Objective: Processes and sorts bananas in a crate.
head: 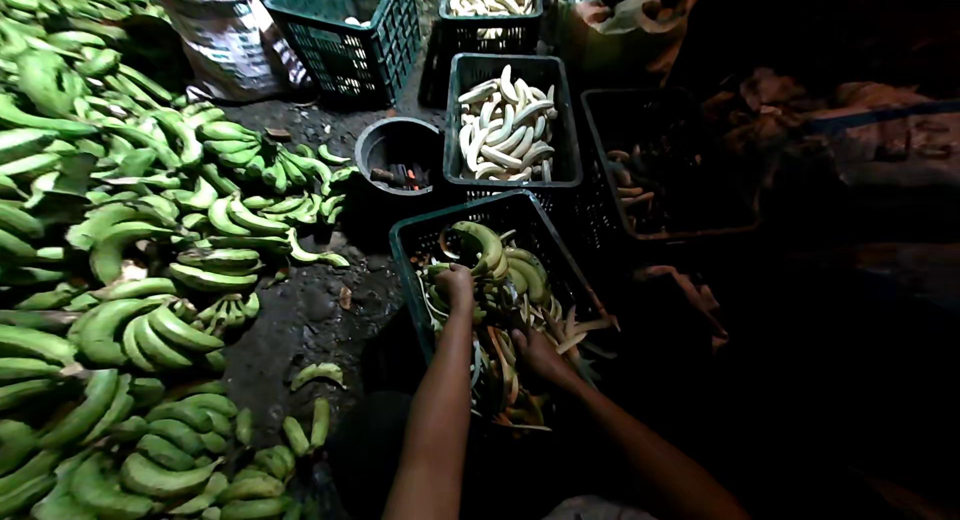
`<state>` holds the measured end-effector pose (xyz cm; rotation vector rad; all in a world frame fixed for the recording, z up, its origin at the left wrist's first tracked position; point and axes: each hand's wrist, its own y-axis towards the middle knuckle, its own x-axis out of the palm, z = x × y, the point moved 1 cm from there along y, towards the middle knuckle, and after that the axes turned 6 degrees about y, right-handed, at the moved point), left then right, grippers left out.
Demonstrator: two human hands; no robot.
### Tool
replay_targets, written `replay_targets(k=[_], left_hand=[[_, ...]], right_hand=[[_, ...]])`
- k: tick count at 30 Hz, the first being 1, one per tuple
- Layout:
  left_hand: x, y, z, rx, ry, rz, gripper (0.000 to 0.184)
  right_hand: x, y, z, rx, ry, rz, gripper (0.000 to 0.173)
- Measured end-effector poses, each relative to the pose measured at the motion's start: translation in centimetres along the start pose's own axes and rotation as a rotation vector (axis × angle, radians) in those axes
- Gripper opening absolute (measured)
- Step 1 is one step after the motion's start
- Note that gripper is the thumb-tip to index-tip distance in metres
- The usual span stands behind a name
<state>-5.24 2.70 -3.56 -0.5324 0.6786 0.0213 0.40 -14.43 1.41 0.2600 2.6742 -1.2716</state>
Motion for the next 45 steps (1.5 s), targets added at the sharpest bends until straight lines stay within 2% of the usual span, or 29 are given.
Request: replay_targets(k=[4, 12, 17, 23, 33, 38, 41, 45], left_hand=[[0.2, 0.3, -0.4, -0.011, -0.026, 0.010, 0.045], [0.6, 0.0, -0.9, 0.001, -0.007, -0.033, 0.046], [0.4, 0.7, -1.3, -0.008, -0.096, -0.003, 0.043], [-1.0, 0.6, -1.3, -0.055, -0.203, 0.001, 0.041], [-1.2, 2.0, -1.9, -0.127, -0.303, 0.017, 0.042], [-1.2, 1.9, -2.0, -0.176, -0.406, -0.003, 0.038], [-1.4, 2.0, -1.9, -0.183, -0.536, 0.004, 0.036], [-2.7, 1.7, -1.4, -0.181, -0.551, -0.039, 0.038]], right_hand=[[0.3, 1.9, -0.7, 0.025, -0.011, -0.011, 0.052], [0.3, 1.6, -0.4, 0.027, -0.064, -0.013, 0.053], [0.9, 0.3, 1.3, 0.040, 0.005, -0.095, 0.054], [0.6, -1.6, 1.7, -0.065, 0.109, 0.050, 0.050], [3.1, -0.3, 1.6, -0.068, 0.042, 0.000, 0.051], [4.7, 2.5, 1.4, -0.090, 0.100, 0.011, 0.052], [5.5, 4.0, 0.5, -0.129, 0.049, 0.039, 0.052], [5.7, 2.2, 1.7, -0.152, 0.127, 0.025, 0.053]])
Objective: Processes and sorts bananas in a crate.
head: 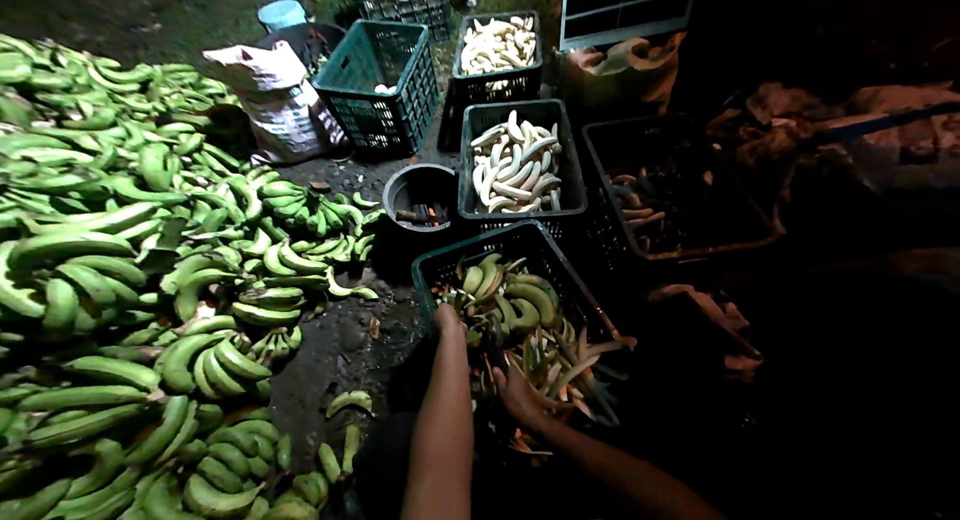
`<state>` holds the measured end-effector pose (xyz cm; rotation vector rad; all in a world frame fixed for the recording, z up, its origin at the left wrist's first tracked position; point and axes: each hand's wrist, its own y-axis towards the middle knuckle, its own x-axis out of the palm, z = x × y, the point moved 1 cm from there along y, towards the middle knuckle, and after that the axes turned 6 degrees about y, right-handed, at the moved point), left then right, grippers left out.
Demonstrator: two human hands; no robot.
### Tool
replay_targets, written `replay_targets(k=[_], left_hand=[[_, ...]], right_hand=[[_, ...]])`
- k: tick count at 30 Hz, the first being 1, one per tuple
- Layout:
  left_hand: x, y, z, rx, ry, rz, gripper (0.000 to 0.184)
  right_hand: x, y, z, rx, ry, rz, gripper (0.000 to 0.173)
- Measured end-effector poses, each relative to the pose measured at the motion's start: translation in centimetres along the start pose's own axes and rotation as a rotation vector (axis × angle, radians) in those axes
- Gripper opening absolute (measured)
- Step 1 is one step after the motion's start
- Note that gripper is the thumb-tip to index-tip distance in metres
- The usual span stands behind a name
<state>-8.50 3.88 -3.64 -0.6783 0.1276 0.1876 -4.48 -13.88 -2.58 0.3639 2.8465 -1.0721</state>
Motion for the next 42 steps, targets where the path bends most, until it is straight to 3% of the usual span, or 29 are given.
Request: replay_targets(k=[4, 8, 11, 16, 18, 21, 31, 42], left_hand=[[-0.2, -1.8, 1.0, 0.005, 0.009, -0.027, 0.049], [3.0, -3.0, -0.6, 0.055, -0.012, 0.160, 0.055], [4.4, -3.6, -1.3, 0.155, 0.147, 0.266, 0.045], [1.7, -4.1, 0.7, 0.549, 0.285, 0.164, 0.038], [-0.1, -4.7, 1.0, 0.624, 0.271, 0.111, 0.039], [-1.7, -5.6, 0.7, 0.697, 0.301, 0.099, 0.039], [-0.6, -4.5, -1.7, 0.767, 0.078, 0.137, 0.038], [-0.5, -4.9, -1.5, 0.696, 0.116, 0.070, 0.036]], right_hand=[[-2.5, -2.7, 2.3, 0.015, 0.123, 0.007, 0.061], [-6.0, -3.4, 2.6, -0.125, 0.147, -0.016, 0.057], [-8.0, -4.3, 1.9, -0.205, 0.065, -0.002, 0.053], [-10.9, -5.7, 1.0, -0.222, -0.125, 0.061, 0.062], [-10.6, -6.9, -0.2, -0.254, -0.172, 0.025, 0.068], [-9.0, -7.8, -1.8, -0.289, -0.243, -0.057, 0.059], [-7.3, -6.5, -2.8, -0.154, -0.245, -0.107, 0.056], [-5.9, -2.1, -3.9, -0.145, -0.215, -0.119, 0.052]])
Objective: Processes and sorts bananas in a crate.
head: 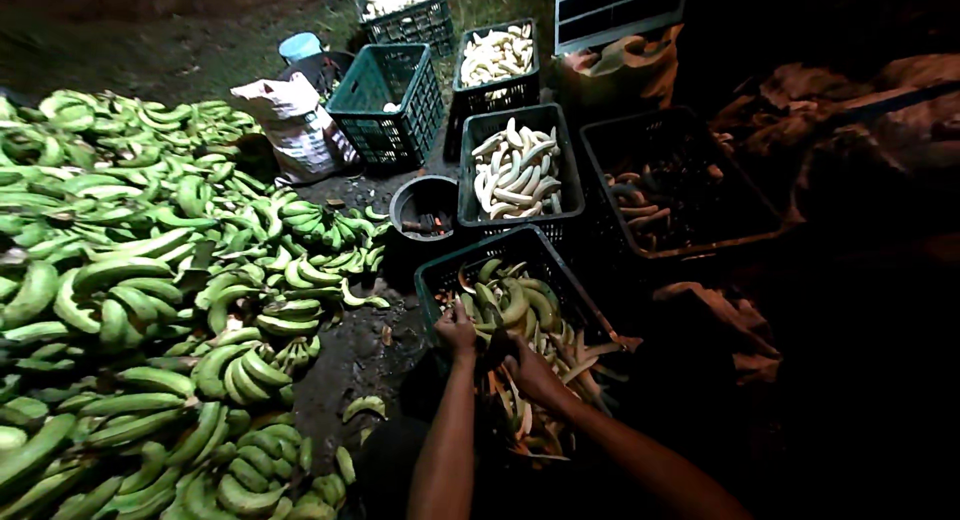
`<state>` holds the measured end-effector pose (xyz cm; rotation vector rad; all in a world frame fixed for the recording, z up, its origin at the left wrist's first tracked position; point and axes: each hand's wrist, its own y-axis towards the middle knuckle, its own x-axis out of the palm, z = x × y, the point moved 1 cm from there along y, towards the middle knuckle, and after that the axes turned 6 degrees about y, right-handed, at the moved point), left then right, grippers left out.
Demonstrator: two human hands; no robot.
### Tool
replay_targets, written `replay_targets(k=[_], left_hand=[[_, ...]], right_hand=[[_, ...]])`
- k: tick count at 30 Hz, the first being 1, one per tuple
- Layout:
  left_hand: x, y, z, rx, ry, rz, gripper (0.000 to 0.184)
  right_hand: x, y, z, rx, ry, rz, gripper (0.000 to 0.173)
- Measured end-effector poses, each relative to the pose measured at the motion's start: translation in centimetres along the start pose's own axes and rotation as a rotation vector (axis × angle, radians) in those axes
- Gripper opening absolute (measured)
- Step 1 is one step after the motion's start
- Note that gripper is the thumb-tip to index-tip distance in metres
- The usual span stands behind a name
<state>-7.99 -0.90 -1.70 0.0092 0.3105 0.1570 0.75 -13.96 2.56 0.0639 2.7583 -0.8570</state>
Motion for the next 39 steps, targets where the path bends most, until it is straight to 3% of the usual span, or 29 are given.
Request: replay_targets(k=[4, 8, 22, 27, 32, 39], left_hand=[[-1.2, 1.2, 1.1, -0.223, -0.055, 0.077, 0.039], [-1.7, 1.6, 0.6, -0.383, -0.075, 0.124, 0.040], [-1.4, 1.5, 0.2, -0.410, -0.092, 0.155, 0.037], [-0.9, 0.9, 0.2, -0.411, -0.042, 0.064, 0.040], [-2.9, 2.6, -0.4, -0.449, -0.095, 0.031, 0.045], [-4.1, 2.5, -1.2, -0.408, -0.145, 0.000, 0.045]], right_hand=[[-0.9, -2.7, -1.6, -0.065, 0.026, 0.121, 0.054], [-0.5, -4.3, -1.3, -0.014, -0.095, 0.023, 0.055], [1.1, -3.7, -0.2, 0.040, -0.108, -0.015, 0.057], [1.3, 0.1, -0.1, 0.030, -0.060, -0.020, 0.055], [-1.1, -1.6, -1.2, -0.047, 0.036, 0.093, 0.053], [1.6, -2.5, 0.1, 0.002, -0.016, -0.072, 0.055]])
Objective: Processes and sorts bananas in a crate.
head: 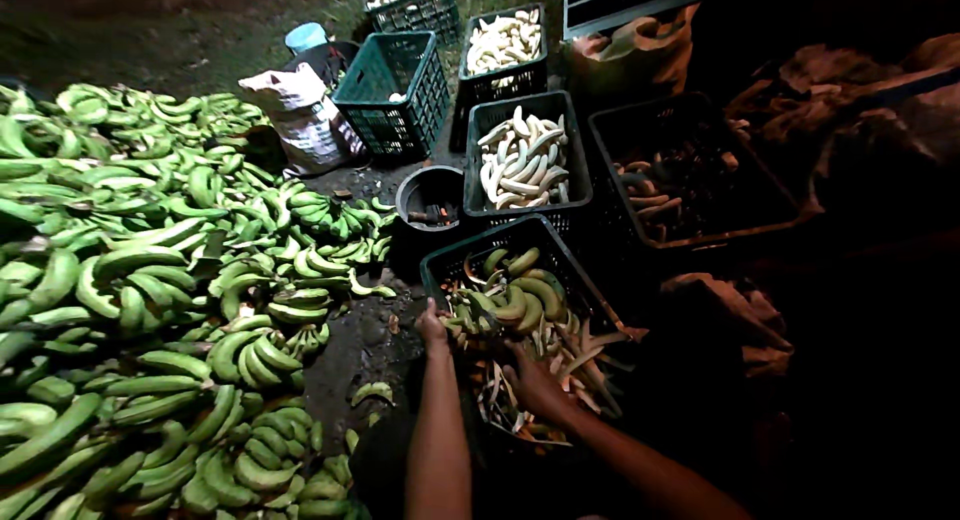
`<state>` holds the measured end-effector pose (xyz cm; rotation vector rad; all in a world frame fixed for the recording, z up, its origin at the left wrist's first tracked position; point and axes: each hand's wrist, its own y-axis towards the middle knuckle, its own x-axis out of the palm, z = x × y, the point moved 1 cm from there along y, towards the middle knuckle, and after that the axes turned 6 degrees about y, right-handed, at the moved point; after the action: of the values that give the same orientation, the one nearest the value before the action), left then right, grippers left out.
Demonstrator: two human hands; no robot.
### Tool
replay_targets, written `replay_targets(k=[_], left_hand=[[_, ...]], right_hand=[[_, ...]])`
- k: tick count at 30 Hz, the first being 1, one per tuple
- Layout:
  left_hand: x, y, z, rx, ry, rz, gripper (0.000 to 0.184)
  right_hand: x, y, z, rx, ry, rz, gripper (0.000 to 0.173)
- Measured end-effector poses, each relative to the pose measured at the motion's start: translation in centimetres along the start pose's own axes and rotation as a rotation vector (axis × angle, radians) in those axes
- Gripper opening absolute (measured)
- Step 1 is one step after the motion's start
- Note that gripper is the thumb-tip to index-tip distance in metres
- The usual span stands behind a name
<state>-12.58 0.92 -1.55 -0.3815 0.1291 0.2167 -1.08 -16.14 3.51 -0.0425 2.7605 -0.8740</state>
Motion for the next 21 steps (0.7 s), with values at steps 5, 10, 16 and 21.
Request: replay_targets(k=[5, 10, 16, 21], left_hand=[[-0.9, -0.2, 0.0, 0.042, -0.015, 0.015, 0.045], [-1.2, -0.4, 0.1, 0.018, 0.026, 0.017, 0.045], [-2.4, 0.0, -0.9, -0.003, 0.010, -0.023, 0.049], [-3.1, 0.2, -2.0, -0.034, -0.087, -0.018, 0.048]], right_hand=[[1.1, 0.5, 0.4, -0.003, 0.040, -0.026, 0.054], [2.1, 0.1, 0.5, 0.008, 0.044, -0.006, 0.055], [3.6, 1.1, -0.4, 0.029, 0.001, -0.012, 0.055], [3.7, 5.2, -1.0, 0.006, 0.034, -0.013, 0.051]])
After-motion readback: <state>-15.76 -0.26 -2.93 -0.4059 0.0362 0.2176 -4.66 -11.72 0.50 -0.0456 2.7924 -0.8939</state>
